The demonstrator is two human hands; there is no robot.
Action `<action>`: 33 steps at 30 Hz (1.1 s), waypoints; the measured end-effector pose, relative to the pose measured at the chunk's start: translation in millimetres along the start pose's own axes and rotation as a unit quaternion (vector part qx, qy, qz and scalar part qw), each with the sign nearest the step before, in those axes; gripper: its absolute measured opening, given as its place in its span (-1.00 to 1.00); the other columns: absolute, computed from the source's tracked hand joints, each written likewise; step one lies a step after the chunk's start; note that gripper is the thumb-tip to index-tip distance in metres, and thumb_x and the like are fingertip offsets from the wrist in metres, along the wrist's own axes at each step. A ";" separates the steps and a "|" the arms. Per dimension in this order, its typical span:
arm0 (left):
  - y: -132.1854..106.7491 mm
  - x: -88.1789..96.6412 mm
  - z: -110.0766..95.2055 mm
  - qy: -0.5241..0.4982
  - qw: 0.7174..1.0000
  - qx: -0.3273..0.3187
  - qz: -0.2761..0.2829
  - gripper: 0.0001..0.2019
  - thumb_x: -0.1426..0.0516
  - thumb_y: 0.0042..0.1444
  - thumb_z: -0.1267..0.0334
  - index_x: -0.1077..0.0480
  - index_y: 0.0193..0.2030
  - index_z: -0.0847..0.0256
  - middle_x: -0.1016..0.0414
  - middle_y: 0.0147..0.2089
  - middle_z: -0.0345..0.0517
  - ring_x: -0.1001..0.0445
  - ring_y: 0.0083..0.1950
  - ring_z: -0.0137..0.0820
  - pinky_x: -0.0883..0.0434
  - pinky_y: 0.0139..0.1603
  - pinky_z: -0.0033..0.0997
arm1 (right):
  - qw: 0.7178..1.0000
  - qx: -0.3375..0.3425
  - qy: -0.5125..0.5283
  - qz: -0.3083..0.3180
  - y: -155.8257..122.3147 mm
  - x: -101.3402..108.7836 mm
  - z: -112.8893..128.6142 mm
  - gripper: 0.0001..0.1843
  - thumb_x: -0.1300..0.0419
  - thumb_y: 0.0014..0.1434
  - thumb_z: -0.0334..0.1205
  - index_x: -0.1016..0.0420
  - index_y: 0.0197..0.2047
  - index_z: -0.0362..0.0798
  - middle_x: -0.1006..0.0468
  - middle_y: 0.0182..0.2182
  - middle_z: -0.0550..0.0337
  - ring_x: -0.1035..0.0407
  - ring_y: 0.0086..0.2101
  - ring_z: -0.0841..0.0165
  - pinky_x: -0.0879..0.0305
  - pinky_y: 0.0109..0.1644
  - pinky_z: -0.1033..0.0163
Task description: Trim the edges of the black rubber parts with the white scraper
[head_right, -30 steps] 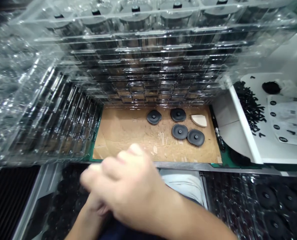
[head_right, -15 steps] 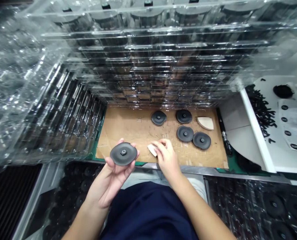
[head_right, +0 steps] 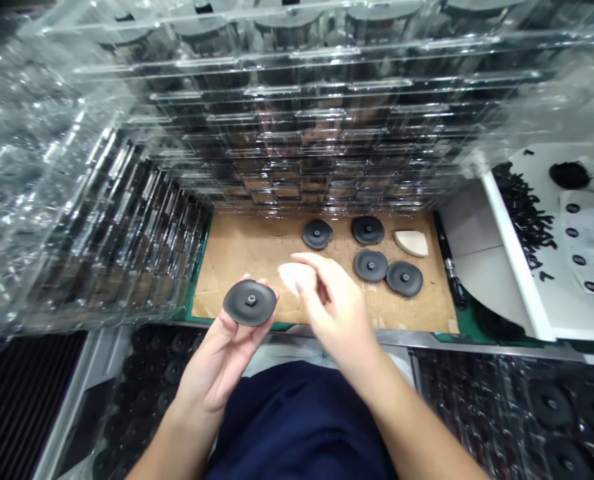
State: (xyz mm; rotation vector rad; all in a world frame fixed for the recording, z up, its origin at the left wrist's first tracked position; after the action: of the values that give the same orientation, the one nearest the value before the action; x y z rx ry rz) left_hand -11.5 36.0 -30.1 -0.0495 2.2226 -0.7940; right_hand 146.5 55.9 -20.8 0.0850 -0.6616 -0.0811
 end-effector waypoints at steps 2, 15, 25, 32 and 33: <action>-0.2 -3.6 4.1 0.020 1.000 0.012 0.019 -0.55 -0.31 -0.06 0.26 -0.43 0.03 0.17 -0.54 0.00 -0.04 -0.51 -0.01 -0.30 -0.45 0.00 -0.40 | 0.994 0.088 0.070 0.013 -0.7 10.9 35.3 -0.74 -0.01 0.28 -0.31 -0.39 0.00 -0.07 -0.51 -0.21 0.11 -0.39 -0.28 0.37 -0.37 -0.18 0.27; -4.9 -11.9 -0.4 0.068 0.997 0.026 0.014 -0.51 -0.39 -0.24 0.32 -0.50 -0.07 0.06 -0.57 -0.07 -0.16 -0.54 -0.10 -0.35 -0.47 -0.11 -0.52 | 0.973 0.110 0.158 0.128 -8.3 15.0 62.8 -0.79 -0.05 0.23 -0.45 -0.46 -0.13 -0.10 -0.53 -0.30 0.17 -0.42 -0.28 0.44 -0.38 -0.14 0.37; -8.5 -18.2 -5.5 0.057 0.997 0.007 0.041 -0.52 -0.39 -0.23 0.31 -0.51 -0.08 0.08 -0.59 -0.08 -0.16 -0.55 -0.09 -0.35 -0.46 -0.06 -0.52 | 0.970 0.122 0.175 0.116 -17.6 24.9 56.0 -0.80 -0.08 0.21 -0.47 -0.48 -0.15 -0.15 -0.53 -0.33 0.16 -0.42 -0.34 0.46 -0.37 -0.22 0.40; -4.9 -20.9 -8.4 0.051 0.998 -0.013 0.041 -0.54 -0.38 -0.22 0.34 -0.51 -0.09 0.04 -0.58 -0.07 -0.20 -0.54 -0.11 -0.38 -0.46 -0.08 -0.55 | 0.987 0.126 0.083 0.059 -24.1 38.8 47.9 -0.76 -0.08 0.20 -0.47 -0.44 -0.07 -0.13 -0.48 -0.38 0.16 -0.39 -0.37 0.43 -0.35 -0.28 0.36; -5.2 -20.9 -8.4 0.054 0.998 -0.011 0.039 -0.54 -0.37 -0.20 0.33 -0.51 -0.08 0.03 -0.57 -0.07 -0.19 -0.55 -0.10 -0.37 -0.47 -0.07 -0.52 | 0.983 0.132 0.105 0.077 -23.2 37.4 49.2 -0.75 -0.08 0.20 -0.47 -0.44 -0.07 -0.12 -0.49 -0.37 0.17 -0.39 -0.37 0.44 -0.36 -0.27 0.38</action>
State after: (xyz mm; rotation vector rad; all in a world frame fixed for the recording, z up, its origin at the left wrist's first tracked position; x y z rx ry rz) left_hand -3.4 41.9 -9.3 0.0708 2.3199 -0.7438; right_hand 144.4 26.5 38.2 0.2942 -0.4624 0.1634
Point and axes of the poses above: each hand's wrist, its own y-axis towards the middle knuckle, its own x-axis out of the back of the hand, z = x × y, the point moved 2 cm from there along y, towards the middle knuckle
